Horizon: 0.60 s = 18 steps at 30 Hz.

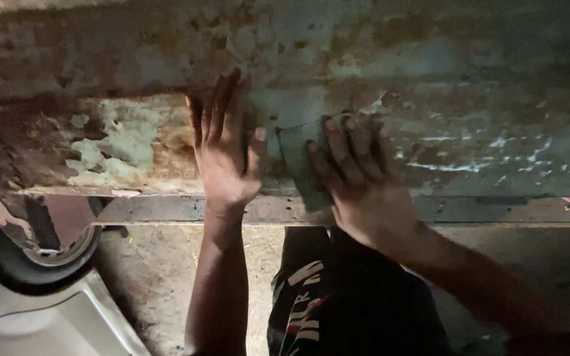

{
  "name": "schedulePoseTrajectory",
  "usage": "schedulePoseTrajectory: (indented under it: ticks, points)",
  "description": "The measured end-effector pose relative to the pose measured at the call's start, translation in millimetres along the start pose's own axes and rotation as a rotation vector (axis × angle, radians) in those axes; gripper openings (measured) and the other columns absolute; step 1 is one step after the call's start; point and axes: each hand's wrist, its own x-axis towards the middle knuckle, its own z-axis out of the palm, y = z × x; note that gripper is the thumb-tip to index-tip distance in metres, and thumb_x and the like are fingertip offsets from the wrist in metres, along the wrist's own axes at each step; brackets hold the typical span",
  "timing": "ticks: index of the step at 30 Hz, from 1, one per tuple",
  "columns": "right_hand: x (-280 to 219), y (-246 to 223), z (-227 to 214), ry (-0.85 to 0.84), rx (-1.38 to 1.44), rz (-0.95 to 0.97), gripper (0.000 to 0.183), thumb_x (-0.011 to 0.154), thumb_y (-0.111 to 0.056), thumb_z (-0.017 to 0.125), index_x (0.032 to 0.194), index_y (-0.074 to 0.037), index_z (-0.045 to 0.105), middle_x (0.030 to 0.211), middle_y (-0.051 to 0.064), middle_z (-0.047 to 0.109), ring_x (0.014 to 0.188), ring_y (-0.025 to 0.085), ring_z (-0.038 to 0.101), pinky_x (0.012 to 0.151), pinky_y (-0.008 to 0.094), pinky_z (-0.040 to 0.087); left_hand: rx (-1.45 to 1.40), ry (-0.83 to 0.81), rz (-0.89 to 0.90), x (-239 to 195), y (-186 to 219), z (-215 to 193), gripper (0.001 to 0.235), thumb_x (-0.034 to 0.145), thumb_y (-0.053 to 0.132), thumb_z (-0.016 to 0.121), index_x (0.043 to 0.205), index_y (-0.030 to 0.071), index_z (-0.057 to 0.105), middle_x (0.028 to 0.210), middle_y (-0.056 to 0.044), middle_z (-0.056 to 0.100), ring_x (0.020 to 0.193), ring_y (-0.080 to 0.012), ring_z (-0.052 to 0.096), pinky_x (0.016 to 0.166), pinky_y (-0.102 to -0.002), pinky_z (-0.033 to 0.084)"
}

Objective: The person sands a large, rusty metal panel resting on a wooden workbench using two sanding blocks. The person moves the sanding blocks back and forth across the surface to remove rust and old paint.

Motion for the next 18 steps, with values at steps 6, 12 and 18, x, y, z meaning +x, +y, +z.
schedulePoseTrajectory:
  ticks: [6, 12, 18]
  points:
    - [20, 63, -6, -0.065, 0.016, 0.206, 0.059, 0.105, -0.023, 0.067, 0.157, -0.002, 0.049, 0.163, 0.029, 0.038, 0.148, 0.049, 0.038, 0.121, 0.07, 0.018, 0.008, -0.013, -0.006, -2, -2, -2, 0.062, 0.113, 0.048, 0.027, 0.153, 0.008, 0.053, 0.161, -0.014, 0.053, 0.156, -0.0366, 0.045, 0.135, -0.063, 0.015]
    - [-30, -8, -5, -0.117, -0.057, 0.046, 0.075, 0.081, -0.021, 0.075, 0.152, -0.009, 0.053, 0.163, 0.024, 0.034, 0.148, 0.044, 0.039, 0.119, 0.071, 0.025, -0.03, 0.005, 0.006, -4, -2, -4, 0.061, 0.111, 0.048, 0.029, 0.151, 0.011, 0.055, 0.159, -0.015, 0.053, 0.155, -0.0353, 0.045, 0.135, -0.063, 0.015]
    - [26, 34, 4, -0.015, -0.101, 0.142, 0.07, 0.097, -0.028, 0.075, 0.159, -0.01, 0.049, 0.166, 0.02, 0.035, 0.151, 0.042, 0.038, 0.122, 0.073, 0.026, -0.011, -0.001, 0.032, 0, 0, -8, 0.056, 0.111, 0.044, 0.034, 0.151, 0.011, 0.055, 0.158, -0.016, 0.054, 0.154, -0.037, 0.045, 0.133, -0.063, 0.017]
